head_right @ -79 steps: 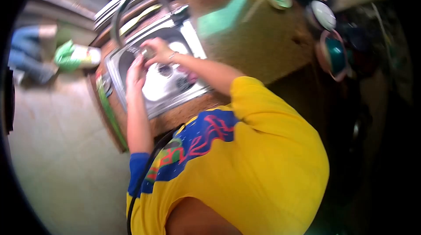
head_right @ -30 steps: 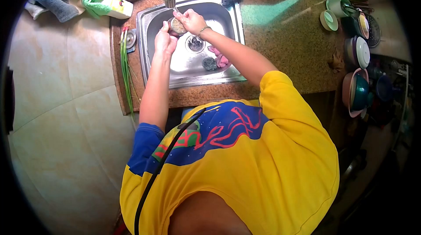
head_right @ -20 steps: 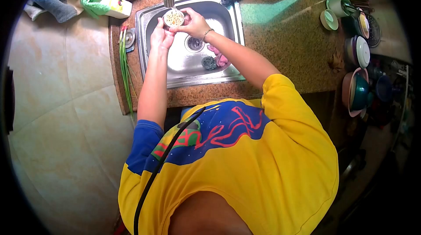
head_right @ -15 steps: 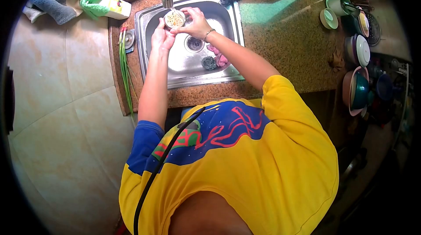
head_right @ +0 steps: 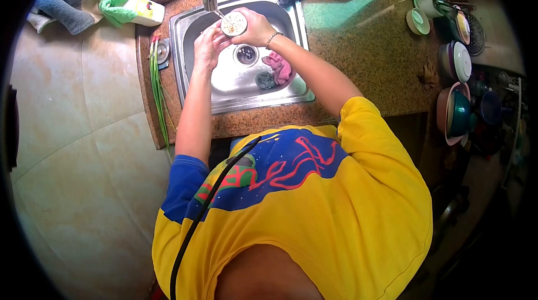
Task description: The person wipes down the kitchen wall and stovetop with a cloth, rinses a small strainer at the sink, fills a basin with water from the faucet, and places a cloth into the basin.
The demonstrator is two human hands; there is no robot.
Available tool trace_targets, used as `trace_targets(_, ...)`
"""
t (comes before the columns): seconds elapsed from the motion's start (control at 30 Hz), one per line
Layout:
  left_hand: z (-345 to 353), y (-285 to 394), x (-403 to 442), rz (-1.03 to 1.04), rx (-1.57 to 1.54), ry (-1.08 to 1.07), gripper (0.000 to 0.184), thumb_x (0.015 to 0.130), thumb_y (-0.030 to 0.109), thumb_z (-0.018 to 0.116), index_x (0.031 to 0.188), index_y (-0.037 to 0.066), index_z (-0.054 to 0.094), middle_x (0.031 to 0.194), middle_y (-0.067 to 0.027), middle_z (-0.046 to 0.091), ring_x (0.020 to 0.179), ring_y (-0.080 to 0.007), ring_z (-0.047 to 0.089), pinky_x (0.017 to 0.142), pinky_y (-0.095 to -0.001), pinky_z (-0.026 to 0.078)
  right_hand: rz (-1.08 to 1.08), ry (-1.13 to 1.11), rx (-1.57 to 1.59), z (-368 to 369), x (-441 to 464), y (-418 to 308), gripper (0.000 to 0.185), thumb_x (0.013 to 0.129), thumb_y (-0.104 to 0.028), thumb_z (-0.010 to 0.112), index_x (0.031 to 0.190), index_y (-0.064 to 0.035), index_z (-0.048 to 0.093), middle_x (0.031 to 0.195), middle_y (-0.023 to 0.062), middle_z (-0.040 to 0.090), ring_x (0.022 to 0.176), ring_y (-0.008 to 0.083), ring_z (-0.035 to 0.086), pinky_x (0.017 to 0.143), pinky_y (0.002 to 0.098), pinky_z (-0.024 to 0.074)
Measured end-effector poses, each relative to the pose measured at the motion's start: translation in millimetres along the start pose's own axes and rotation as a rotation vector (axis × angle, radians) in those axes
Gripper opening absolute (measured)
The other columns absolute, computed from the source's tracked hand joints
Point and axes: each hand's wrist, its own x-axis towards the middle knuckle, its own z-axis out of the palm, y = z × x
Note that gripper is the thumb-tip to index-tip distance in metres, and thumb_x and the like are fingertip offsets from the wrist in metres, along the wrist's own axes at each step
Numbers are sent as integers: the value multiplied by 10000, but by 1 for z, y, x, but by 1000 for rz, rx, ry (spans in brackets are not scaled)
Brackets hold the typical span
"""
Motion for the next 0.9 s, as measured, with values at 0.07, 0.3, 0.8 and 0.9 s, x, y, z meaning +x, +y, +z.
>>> trace_targets(0.07,-5,3,0,-10,63,-58,348,797,107,571,1104,-54,546,932,-101,618,877,-208,615,766,-380,539,7,-25,0,-1,-1,-1,688,512,-263,804,1114,-78,528,1038,136,606,964,268,599,851,341,477)
trace_targets(0.3,-18,-26,30,-69,-429,1,241,899,101,509,1107,-20,527,1020,-139,597,977,-241,593,881,-369,497,-37,-152,95,10,-2,2,696,604,-200,770,1222,-63,482,1028,107,607,945,213,596,819,323,501)
trace_targets(0.8,-1,-21,27,59,-207,130,157,903,62,506,1051,9,507,945,-104,575,840,-197,597,744,-324,525,482,-213,729,3,6,5,392,794,-126,658,1160,-33,551,944,58,623,801,115,615,603,255,540)
trace_targets(0.9,-4,-18,29,14,-272,167,160,901,52,505,1053,0,503,941,-109,575,834,-194,597,749,-319,524,511,-239,886,-1,7,5,345,807,-169,659,1119,-48,574,928,35,631,799,103,617,568,242,520)
